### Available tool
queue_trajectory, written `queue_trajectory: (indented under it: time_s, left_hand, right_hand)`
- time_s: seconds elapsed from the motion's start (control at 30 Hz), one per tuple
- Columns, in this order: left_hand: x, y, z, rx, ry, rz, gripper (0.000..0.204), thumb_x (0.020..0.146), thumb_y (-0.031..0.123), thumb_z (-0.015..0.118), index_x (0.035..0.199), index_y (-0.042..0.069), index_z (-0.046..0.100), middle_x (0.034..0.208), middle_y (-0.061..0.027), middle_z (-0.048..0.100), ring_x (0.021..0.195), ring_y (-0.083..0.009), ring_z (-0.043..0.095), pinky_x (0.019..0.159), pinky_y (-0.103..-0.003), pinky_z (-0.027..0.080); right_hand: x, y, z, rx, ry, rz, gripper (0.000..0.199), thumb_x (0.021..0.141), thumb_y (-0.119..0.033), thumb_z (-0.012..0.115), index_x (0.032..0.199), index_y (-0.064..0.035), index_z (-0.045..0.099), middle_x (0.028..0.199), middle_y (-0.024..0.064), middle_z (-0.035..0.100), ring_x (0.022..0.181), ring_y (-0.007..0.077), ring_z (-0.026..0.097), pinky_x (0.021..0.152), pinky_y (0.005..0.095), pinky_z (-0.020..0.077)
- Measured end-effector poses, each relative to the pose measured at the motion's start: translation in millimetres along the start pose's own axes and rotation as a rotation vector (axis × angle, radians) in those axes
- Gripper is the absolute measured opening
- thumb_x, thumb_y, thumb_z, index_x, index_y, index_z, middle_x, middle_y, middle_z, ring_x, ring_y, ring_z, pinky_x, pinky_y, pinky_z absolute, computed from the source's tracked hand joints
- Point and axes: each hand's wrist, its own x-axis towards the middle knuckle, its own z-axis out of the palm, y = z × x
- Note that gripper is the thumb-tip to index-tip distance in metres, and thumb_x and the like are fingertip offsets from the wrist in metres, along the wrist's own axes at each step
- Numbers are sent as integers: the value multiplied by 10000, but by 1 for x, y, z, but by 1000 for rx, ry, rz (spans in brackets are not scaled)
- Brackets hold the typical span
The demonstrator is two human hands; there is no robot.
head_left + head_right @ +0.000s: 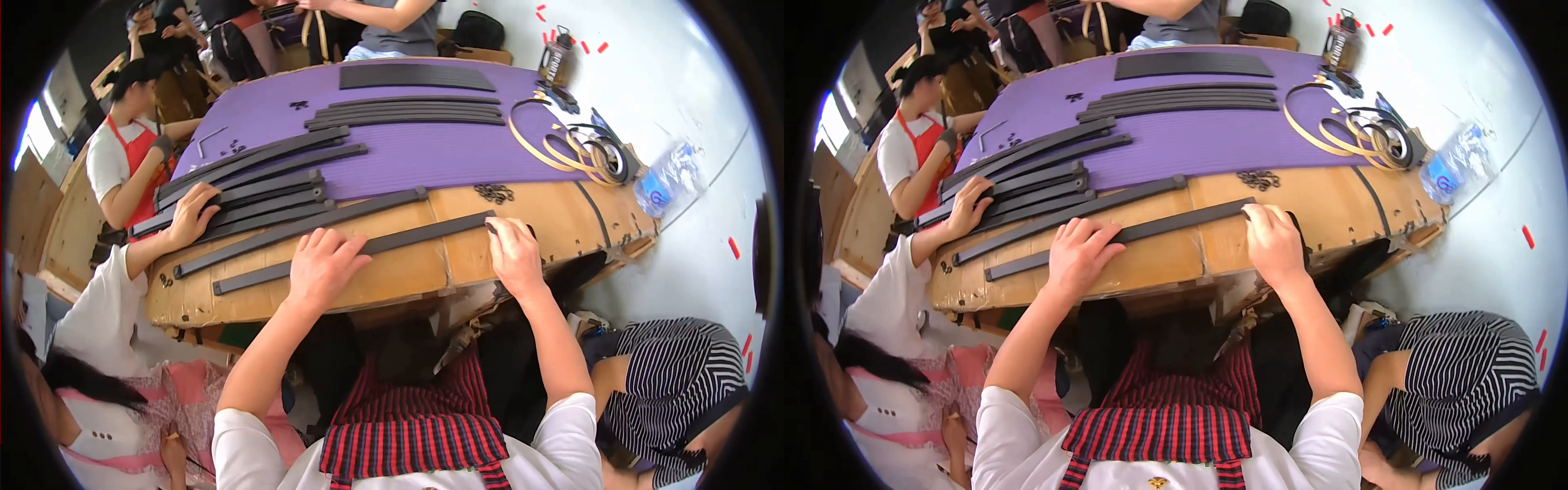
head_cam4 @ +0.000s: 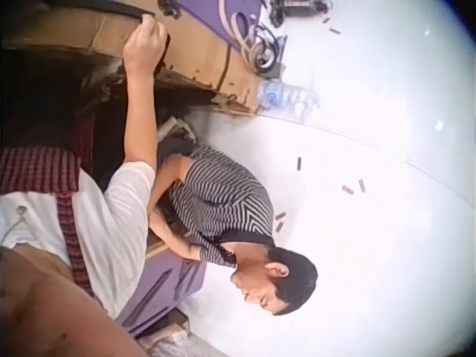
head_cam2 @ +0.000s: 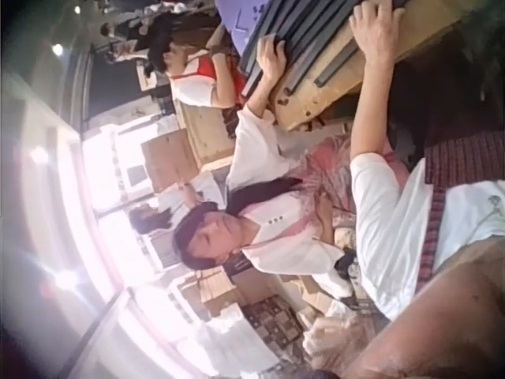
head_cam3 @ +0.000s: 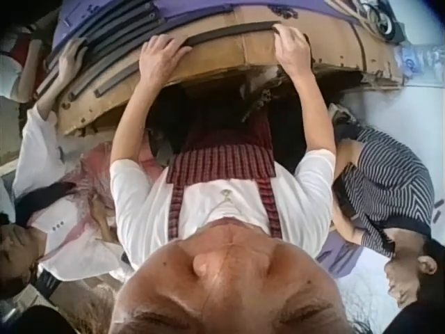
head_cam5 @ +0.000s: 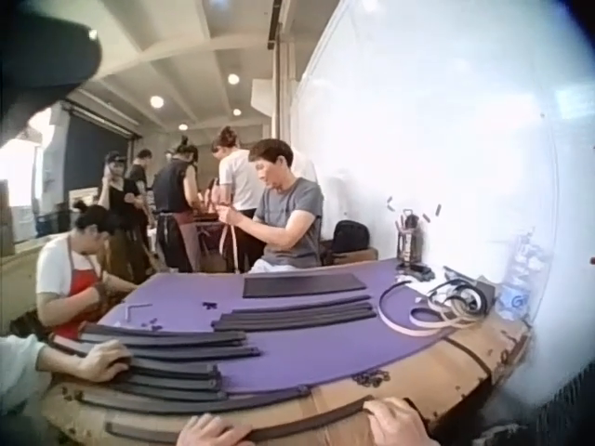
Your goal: Manually attach plastic end pieces to black structural strips at a workshop table.
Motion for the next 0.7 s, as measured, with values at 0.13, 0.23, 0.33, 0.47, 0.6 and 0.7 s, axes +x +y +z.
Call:
queue_trajectory:
  time_s: [0.13, 0.23, 0.33, 0.47, 0.6, 0.7]
  left_hand:
    - [-2, -8, 1, 11, 82, 35, 274, 696, 289, 692, 925, 148, 640, 876, -2, 583, 874, -210, 545, 732, -332, 432]
    - [2, -11, 9, 29, 97, 72, 261, 726, 338, 651, 900, 150, 601, 910, 12, 567, 900, -180, 534, 741, -324, 418]
    - [6, -18, 14, 15, 72, 37, 258, 737, 337, 643, 885, 132, 596, 891, 8, 584, 893, -180, 545, 753, -319, 417]
    - [1, -26, 17, -52, 130, 39, 242, 739, 323, 645, 847, 112, 598, 852, -1, 613, 861, -177, 568, 773, -309, 419]
    - [1, -22, 17, -45, 132, 25, 252, 732, 326, 650, 838, 102, 604, 853, -2, 619, 852, -176, 573, 769, -310, 422]
    - [2, -23, 16, -63, 114, -6, 246, 727, 330, 653, 840, 116, 615, 846, 1, 620, 840, -180, 573, 758, -310, 421]
  right_hand:
    - [8, -3, 9, -17, -38, 21, 196, 794, -22, 550, 990, -20, 553, 891, 164, 611, 870, 337, 570, 762, 398, 460]
    - [4, 3, 13, -67, -65, 48, 229, 800, -33, 558, 1029, -17, 555, 944, 174, 602, 869, 344, 568, 753, 405, 465]
    - [3, 1, 12, -51, -58, 52, 255, 786, -5, 572, 1040, 0, 553, 924, 183, 596, 860, 345, 567, 758, 403, 461]
    - [7, -7, 11, -22, -76, 46, 237, 794, 0, 564, 1030, 19, 548, 921, 183, 596, 868, 333, 567, 760, 401, 457]
    - [5, -7, 12, -33, -64, 45, 216, 802, 6, 556, 1016, 33, 549, 916, 176, 599, 868, 324, 571, 753, 395, 459]
    - [6, -2, 15, -37, -51, 30, 211, 800, 6, 558, 1009, 32, 551, 918, 170, 606, 860, 327, 572, 749, 398, 461]
